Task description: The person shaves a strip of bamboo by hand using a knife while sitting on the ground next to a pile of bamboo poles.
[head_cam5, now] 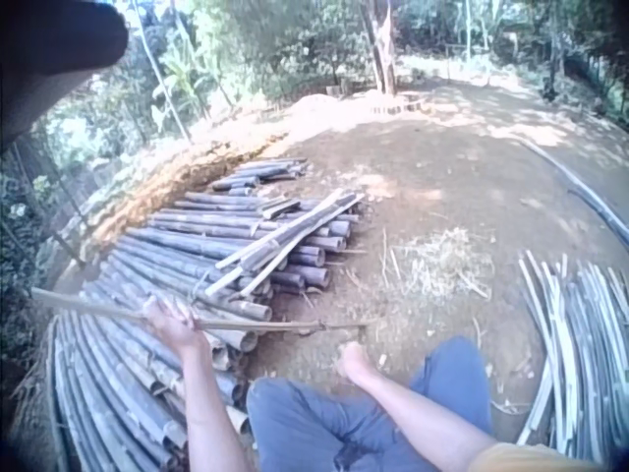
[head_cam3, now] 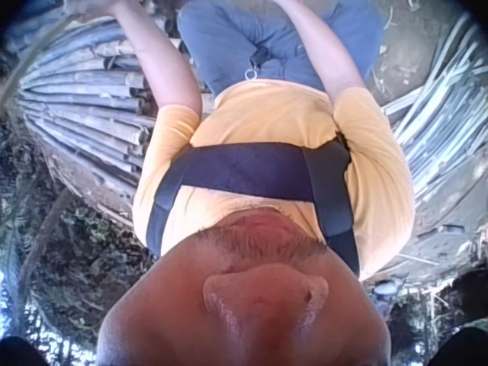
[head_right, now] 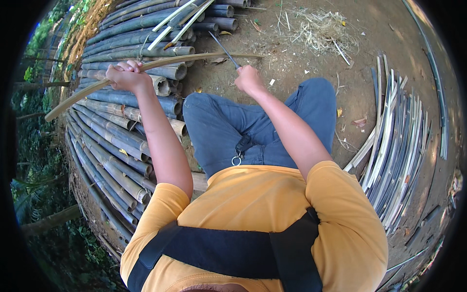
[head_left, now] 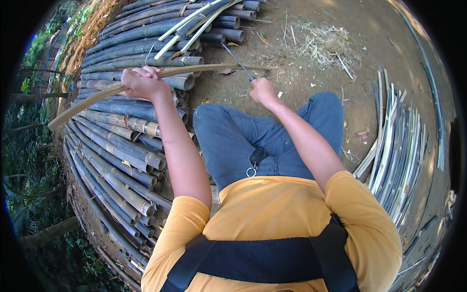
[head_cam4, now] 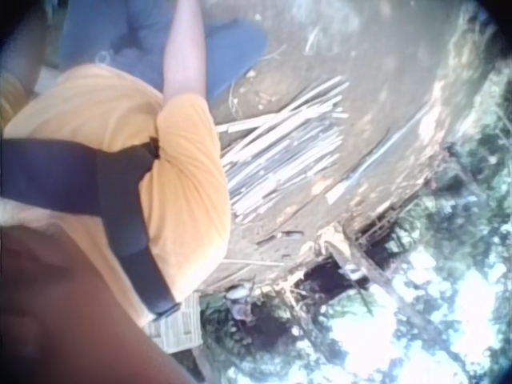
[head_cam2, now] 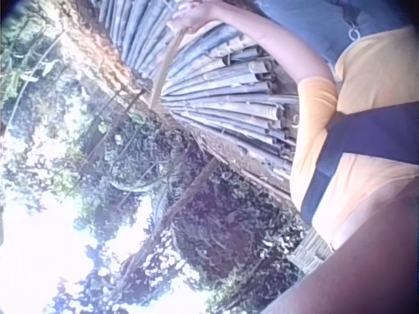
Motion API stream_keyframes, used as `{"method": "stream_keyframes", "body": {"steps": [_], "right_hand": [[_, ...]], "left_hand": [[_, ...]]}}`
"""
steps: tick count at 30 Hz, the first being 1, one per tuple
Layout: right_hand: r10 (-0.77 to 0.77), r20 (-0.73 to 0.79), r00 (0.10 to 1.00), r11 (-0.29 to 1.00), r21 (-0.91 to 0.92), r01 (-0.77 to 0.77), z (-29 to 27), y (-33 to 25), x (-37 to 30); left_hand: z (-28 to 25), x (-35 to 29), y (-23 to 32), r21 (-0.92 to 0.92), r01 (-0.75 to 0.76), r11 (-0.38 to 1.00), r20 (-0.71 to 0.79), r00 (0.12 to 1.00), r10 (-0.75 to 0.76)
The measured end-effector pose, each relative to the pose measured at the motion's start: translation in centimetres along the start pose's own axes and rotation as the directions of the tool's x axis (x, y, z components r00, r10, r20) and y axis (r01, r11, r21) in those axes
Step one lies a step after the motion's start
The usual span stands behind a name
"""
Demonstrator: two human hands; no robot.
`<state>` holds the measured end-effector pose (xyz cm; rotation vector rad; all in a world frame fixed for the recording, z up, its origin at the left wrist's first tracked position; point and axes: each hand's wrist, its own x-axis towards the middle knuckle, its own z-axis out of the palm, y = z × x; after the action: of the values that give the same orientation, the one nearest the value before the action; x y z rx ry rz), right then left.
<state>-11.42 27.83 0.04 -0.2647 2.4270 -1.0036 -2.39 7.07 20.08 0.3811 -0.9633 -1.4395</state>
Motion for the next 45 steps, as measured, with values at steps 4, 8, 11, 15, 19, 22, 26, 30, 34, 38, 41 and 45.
{"method": "stream_keyframes", "body": {"steps": [4, 8, 11, 15, 19, 22, 26, 30, 34, 38, 41, 45], "right_hand": [[-0.148, 0.031, 0.988, 0.989, 0.004, 0.148, -1.1, -3.7, -5.1], [-0.149, 0.089, 0.985, 0.989, 0.031, 0.147, -1.2, -4.6, -5.9], [-0.087, 0.014, 0.996, 0.996, 0.023, 0.087, -0.3, -1.5, -2.8], [0.069, -0.035, 0.997, 0.998, 0.003, -0.069, 0.0, 4.3, 1.8], [0.041, -0.057, 0.998, 0.994, 0.102, -0.035, -0.1, 4.7, 1.3], [-0.156, -0.038, 0.987, 0.981, 0.111, 0.159, -0.9, 1.8, -1.9], [-0.203, 0.083, 0.976, 0.972, 0.138, 0.190, -1.6, -0.8, -5.9], [-0.149, 0.099, 0.984, 0.985, 0.098, 0.139, -0.5, 0.5, -5.6], [-0.004, 0.059, 0.998, 0.997, 0.084, -0.001, 1.0, 3.8, -1.9], [0.081, 0.085, 0.993, 0.996, -0.042, -0.078, 0.4, 5.2, 0.3], [0.064, 0.071, 0.995, 0.997, -0.045, -0.061, 0.5, 4.1, 0.2], [-0.027, 0.104, 0.994, 0.997, -0.068, 0.034, -0.6, 1.1, -1.8]], "left_hand": [[-0.2, -0.3, 0.0, -0.014, 0.026, 1.000, 0.051, 0.998, -0.026], [-0.5, 0.1, 0.1, -0.024, 0.044, 0.999, 0.125, 0.991, -0.041], [-0.9, 0.4, -0.1, -0.027, 0.065, 0.998, 0.141, 0.988, -0.060], [-0.1, 0.1, 0.0, 0.004, 0.094, 0.996, 0.128, 0.987, -0.094], [0.0, -0.2, -0.1, 0.006, 0.076, 0.997, 0.193, 0.978, -0.076], [-0.8, 0.6, -0.6, -0.007, 0.068, 0.998, 0.208, 0.976, -0.065], [-1.1, 1.6, -0.4, 0.040, 0.099, 0.994, 0.108, 0.989, -0.103], [-3.1, 3.2, -0.7, 0.054, 0.123, 0.991, 0.078, 0.989, -0.127], [-4.2, 2.9, -0.9, 0.031, 0.136, 0.990, 0.046, 0.989, -0.138], [-4.9, 2.9, -0.9, 0.059, 0.117, 0.991, -0.037, 0.993, -0.115], [-4.9, 2.8, -0.8, 0.082, 0.112, 0.990, -0.097, 0.990, -0.104], [-6.0, 3.3, -0.9, 0.064, 0.116, 0.991, -0.083, 0.990, -0.110]]}}
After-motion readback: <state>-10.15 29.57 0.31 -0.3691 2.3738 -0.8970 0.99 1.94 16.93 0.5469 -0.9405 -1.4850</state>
